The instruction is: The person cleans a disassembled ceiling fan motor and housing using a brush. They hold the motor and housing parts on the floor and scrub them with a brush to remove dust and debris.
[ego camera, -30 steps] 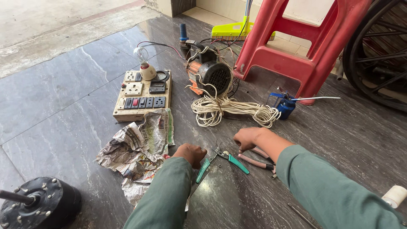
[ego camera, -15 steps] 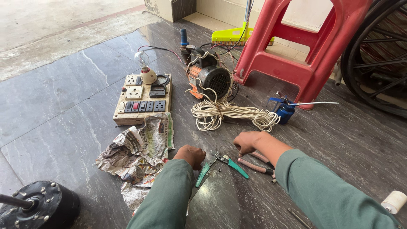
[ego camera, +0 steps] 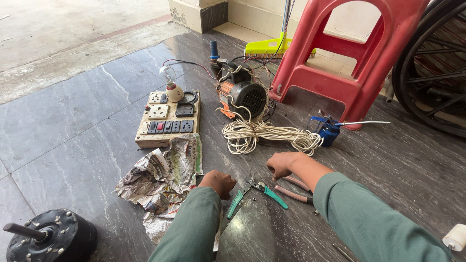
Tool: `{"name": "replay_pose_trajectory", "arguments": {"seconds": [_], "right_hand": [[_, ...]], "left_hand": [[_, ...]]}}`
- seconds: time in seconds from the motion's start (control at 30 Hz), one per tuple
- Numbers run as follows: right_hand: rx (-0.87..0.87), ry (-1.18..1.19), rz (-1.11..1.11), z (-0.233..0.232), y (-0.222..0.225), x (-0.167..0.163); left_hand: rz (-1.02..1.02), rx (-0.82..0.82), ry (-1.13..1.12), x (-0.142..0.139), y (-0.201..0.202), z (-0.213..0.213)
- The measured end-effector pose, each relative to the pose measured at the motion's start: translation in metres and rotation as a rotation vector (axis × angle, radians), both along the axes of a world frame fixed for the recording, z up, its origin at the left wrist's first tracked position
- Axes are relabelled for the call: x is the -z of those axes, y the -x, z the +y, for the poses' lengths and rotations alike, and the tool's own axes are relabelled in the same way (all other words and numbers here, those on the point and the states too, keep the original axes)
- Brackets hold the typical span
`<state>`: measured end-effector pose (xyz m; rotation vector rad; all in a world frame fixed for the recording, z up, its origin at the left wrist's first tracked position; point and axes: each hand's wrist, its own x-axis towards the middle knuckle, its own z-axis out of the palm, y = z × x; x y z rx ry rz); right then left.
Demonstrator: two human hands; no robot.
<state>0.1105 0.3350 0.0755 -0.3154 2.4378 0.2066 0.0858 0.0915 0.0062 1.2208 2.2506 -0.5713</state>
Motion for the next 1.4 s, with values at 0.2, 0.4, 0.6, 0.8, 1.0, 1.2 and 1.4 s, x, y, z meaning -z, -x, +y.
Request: {"name": "replay_pose_trajectory", "arguments": {"seconds": [0.2, 0.4, 0.6, 0.8, 1.0, 1.2, 1.4], "right_hand": [[-0.029, -0.01, 0.05, -0.002, 0.002, -0.003], [-0.032, -0.083, 0.204, -0.023, 0.003, -0.021], [-0.013, -0.03, 0.318, -0.039, 0.013, -0.028], [-0.027, 0.005, 0.313, -0.06, 0.021, -0.025], [-0.057, 0.005, 0.341, -0.091, 0.029, -0.036], [-0.075, 0.021, 0.377, -0.098, 0.033, -0.039], [-0.101, -0.057, 0.374, -0.086, 0.032, -0.032]], "left_hand": [[0.07, -0.126, -0.165, -0.022, -0.008, -0.007], [0.007, -0.445, -0.292, -0.049, -0.004, 0.0], [0.031, -0.598, -0.499, -0.041, 0.003, -0.004], [0.083, -0.762, -0.611, -0.034, 0.02, -0.032], [0.126, -0.852, -0.608, -0.041, 0.033, -0.064], [0.221, -0.759, -0.433, -0.052, 0.021, -0.076], [0.143, -0.73, -0.383, -0.065, 0.016, -0.063]]}}
